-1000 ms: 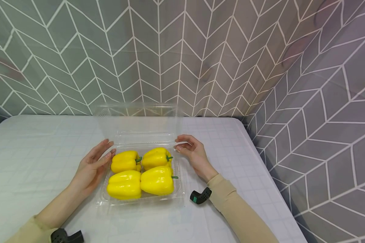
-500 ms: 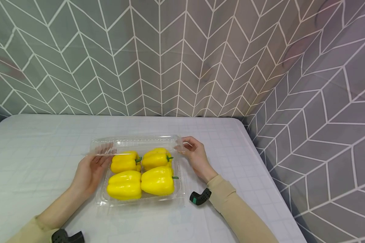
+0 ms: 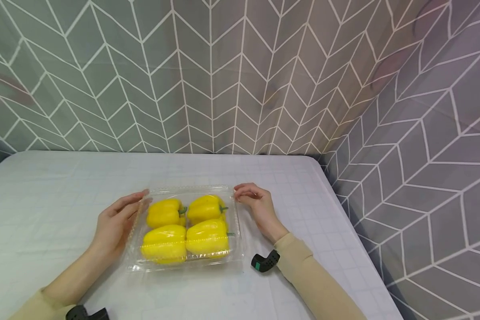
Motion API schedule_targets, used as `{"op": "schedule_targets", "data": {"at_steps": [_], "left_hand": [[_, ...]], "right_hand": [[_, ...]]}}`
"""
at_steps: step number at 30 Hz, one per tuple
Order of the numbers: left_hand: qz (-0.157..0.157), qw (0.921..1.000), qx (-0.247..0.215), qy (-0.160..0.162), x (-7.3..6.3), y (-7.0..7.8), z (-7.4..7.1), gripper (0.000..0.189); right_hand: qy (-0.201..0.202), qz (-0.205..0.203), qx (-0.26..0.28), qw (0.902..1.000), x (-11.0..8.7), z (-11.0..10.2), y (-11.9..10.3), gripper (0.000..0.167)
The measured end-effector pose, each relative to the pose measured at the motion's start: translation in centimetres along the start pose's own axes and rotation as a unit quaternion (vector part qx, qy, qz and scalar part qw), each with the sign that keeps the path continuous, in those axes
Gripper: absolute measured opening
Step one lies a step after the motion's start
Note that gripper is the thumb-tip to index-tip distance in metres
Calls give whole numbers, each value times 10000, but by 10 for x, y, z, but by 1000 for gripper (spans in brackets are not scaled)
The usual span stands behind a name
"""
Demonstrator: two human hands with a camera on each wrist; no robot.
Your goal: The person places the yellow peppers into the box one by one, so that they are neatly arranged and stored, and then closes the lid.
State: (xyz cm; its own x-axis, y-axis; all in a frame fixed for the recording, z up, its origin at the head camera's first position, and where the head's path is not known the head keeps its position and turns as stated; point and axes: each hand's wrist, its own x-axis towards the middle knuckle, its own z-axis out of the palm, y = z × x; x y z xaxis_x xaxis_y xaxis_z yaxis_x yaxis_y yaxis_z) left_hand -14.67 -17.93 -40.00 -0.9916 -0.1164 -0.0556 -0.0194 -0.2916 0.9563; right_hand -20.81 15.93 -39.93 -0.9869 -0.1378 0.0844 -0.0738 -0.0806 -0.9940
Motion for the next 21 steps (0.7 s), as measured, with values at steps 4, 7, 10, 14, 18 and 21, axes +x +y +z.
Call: {"op": "schedule_targets", "data": {"at_steps": [4, 7, 10, 14, 18, 21], "left_hand": [[13, 9952, 957, 217, -7, 4, 2, 41], [35, 9907, 1337, 268, -14, 8, 2, 43], [13, 9870, 1593, 230, -23, 9, 1, 46], [-15, 9801, 1981, 143, -36, 11, 1, 49], [34, 9761, 2170, 60, -51, 12, 1, 50], [94, 9751, 2217, 14, -61, 11, 0, 49]], "right_hand": [[-79, 192, -333, 9992, -11, -3, -5, 19], [-170, 312, -702, 9969, -21, -4, -8, 27], [-271, 347, -1003, 9940, -33, -6, -11, 29], [-430, 324, -1282, 9903, -50, -7, -15, 31], [-567, 361, -1407, 9878, -64, -9, -17, 33], [-637, 405, -1322, 9883, -73, -9, -19, 36]]}}
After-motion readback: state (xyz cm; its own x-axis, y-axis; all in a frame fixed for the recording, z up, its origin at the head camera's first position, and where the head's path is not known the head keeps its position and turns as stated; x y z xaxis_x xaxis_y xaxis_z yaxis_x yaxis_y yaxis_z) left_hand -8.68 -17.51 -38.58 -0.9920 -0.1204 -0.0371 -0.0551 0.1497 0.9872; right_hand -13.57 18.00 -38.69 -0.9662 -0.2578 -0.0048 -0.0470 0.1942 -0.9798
